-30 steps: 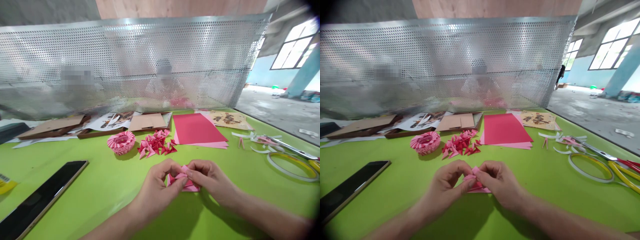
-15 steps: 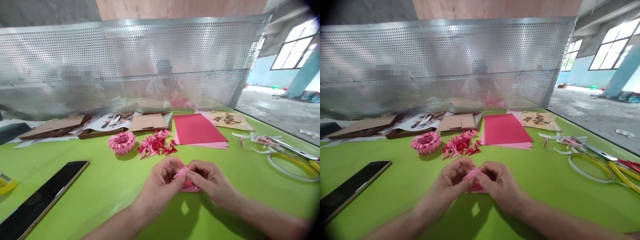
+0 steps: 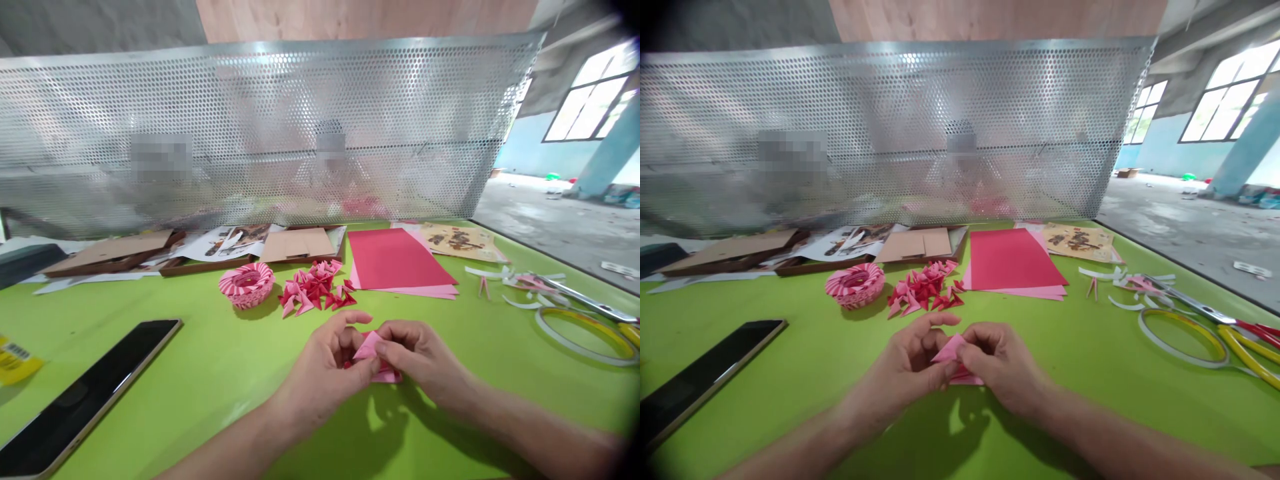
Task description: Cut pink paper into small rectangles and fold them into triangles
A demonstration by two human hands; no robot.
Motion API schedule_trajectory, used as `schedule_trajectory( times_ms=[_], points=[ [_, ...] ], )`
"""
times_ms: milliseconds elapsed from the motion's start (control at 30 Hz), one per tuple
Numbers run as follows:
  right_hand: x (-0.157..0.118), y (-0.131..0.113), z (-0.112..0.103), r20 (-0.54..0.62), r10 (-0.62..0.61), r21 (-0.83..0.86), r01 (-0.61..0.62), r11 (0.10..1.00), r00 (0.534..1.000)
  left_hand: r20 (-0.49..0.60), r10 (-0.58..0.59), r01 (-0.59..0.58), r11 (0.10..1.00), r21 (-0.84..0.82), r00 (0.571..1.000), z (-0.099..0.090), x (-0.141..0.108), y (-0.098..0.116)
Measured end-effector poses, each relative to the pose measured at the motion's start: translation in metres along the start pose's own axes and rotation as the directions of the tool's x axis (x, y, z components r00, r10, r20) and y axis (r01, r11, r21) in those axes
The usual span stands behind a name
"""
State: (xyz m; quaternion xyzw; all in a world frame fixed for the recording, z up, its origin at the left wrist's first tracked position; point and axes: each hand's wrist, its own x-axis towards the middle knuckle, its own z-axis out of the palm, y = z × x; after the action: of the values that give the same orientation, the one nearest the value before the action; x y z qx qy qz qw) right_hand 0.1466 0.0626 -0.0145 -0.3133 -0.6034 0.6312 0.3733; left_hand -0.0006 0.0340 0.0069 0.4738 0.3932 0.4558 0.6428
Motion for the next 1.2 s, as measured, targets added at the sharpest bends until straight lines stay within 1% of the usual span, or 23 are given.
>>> schedule_trajectory(
  times_ms=[100, 233, 400, 600, 767, 833, 1033, 1100, 1200],
  points=[
    [-0.001, -0.002, -0.002, 0.012, -0.016, -0.001, 0.016, 1.0, 1.0, -0.025, -0.03, 0.032, 0.995, 0.099, 0.999, -0.004, 0.001, 0.0],
    [-0.001, -0.001, -0.004, 0.02, -0.045, -0.049, 0.046, 0.998, 0.999, -0.004, -0.031, 0.031, 0.979, 0.201, 1.0, -0.009, 0.001, -0.002],
    [-0.001, -0.001, -0.005, 0.007, -0.046, -0.11, 0.046, 0.993, 0.999, -0.034, -0.019, 0.024, 0.983, 0.18, 0.999, -0.013, 0.002, -0.007],
    [-0.001, 0.0, -0.004, 0.065, -0.036, -0.068, 0.041, 0.997, 0.997, -0.06, -0.041, 0.05, 0.985, 0.165, 0.997, -0.014, 0.001, -0.009],
    [-0.002, 0.002, -0.002, 0.023, -0.037, -0.156, 0.04, 0.987, 0.999, -0.098, -0.037, 0.058, 0.973, 0.223, 0.994, -0.009, 0.0, -0.005],
    [-0.003, 0.002, -0.001, 0.012, -0.033, -0.165, 0.034, 0.986, 0.999, -0.105, -0.026, 0.052, 0.966, 0.253, 0.994, -0.007, -0.001, -0.003],
    [-0.001, 0.002, 0.0, 0.011, -0.053, -0.145, 0.055, 0.988, 0.999, -0.077, 0.06, -0.03, 0.941, 0.338, 0.995, -0.006, -0.001, -0.002],
    [0.0, 0.001, 0.0, 0.03, -0.051, -0.118, 0.055, 0.992, 0.998, -0.083, 0.055, -0.023, 0.937, 0.349, 0.995, -0.007, -0.001, -0.002],
    [-0.001, -0.001, -0.003, 0.063, 0.001, -0.05, 0.002, 0.999, 0.998, -0.103, 0.036, 0.0, 0.943, 0.333, 0.994, -0.009, 0.001, -0.002]
  ],
)
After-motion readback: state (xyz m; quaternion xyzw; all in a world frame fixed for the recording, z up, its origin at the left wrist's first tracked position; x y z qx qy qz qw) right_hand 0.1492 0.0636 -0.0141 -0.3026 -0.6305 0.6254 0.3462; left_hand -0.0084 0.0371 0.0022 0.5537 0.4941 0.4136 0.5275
